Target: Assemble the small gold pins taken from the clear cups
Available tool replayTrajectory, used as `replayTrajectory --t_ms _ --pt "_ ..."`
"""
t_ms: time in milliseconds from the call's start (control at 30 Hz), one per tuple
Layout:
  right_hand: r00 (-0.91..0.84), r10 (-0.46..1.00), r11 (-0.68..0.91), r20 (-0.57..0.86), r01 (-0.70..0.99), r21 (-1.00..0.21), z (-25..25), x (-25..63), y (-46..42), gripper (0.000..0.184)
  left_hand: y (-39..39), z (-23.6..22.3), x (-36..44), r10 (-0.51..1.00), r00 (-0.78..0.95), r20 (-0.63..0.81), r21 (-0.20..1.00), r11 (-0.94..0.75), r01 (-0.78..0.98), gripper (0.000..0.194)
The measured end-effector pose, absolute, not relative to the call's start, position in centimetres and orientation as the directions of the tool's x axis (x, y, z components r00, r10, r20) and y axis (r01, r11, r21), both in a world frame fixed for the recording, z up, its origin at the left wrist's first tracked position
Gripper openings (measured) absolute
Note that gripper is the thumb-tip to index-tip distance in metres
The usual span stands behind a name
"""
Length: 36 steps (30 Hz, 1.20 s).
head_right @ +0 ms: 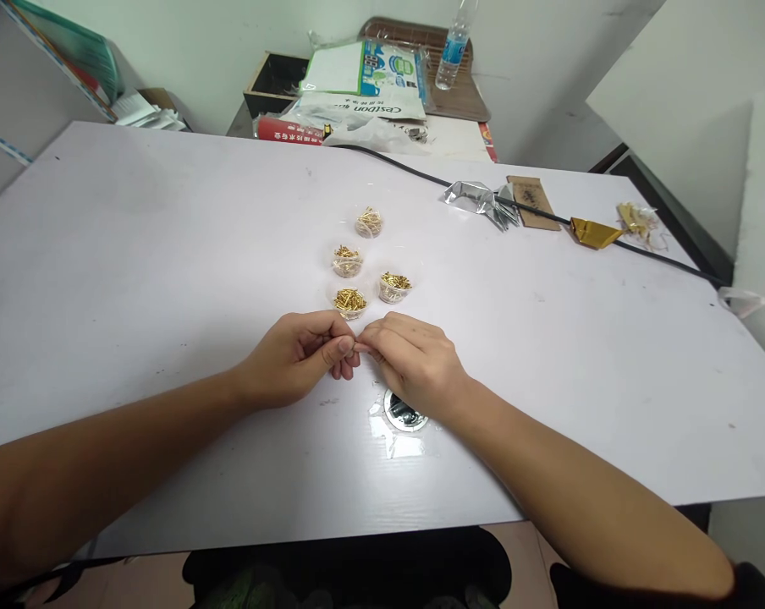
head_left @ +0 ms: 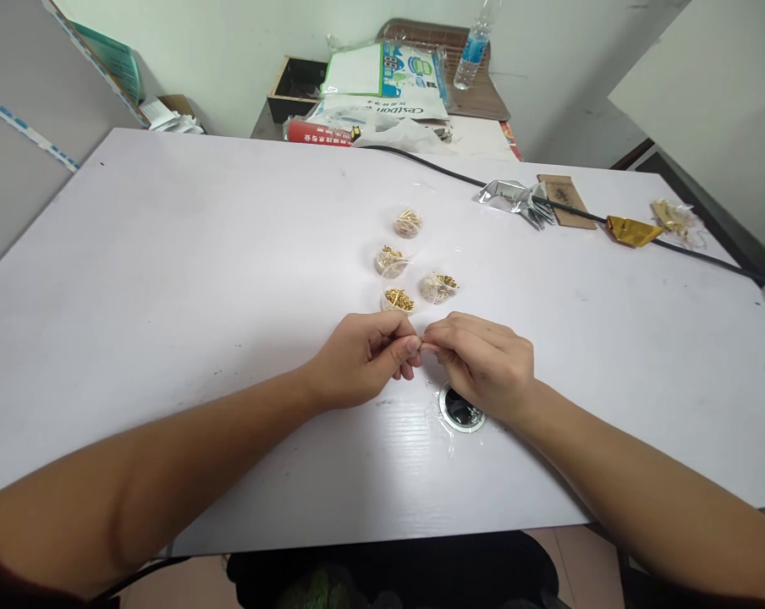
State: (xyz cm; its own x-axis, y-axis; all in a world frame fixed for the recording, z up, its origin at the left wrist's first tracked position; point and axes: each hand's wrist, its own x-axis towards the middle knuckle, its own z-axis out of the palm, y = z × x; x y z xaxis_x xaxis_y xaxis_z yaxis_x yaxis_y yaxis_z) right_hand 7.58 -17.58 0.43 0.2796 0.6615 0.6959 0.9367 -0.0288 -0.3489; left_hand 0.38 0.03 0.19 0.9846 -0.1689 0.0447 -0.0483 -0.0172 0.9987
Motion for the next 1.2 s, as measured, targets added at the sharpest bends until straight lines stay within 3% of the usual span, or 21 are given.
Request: replayTrajectory --t_ms 533,1200 --pt "0.249 0.687 -0.032 0.683 0.949 -0.314 -0.01 7.65 -17.68 0.017 0.12 0.39 0.41 -0.186 0.983 0.006 0.998 -0.054 -0.017 0.016" --pt "0.264 0.666 -0.047 0.698 0.949 -0.313 0.74 7.54 -17.56 0.016 -0.12 0.05 0.22 -0.16 0.985 0.058 0.996 0.075 -0.047 0.028"
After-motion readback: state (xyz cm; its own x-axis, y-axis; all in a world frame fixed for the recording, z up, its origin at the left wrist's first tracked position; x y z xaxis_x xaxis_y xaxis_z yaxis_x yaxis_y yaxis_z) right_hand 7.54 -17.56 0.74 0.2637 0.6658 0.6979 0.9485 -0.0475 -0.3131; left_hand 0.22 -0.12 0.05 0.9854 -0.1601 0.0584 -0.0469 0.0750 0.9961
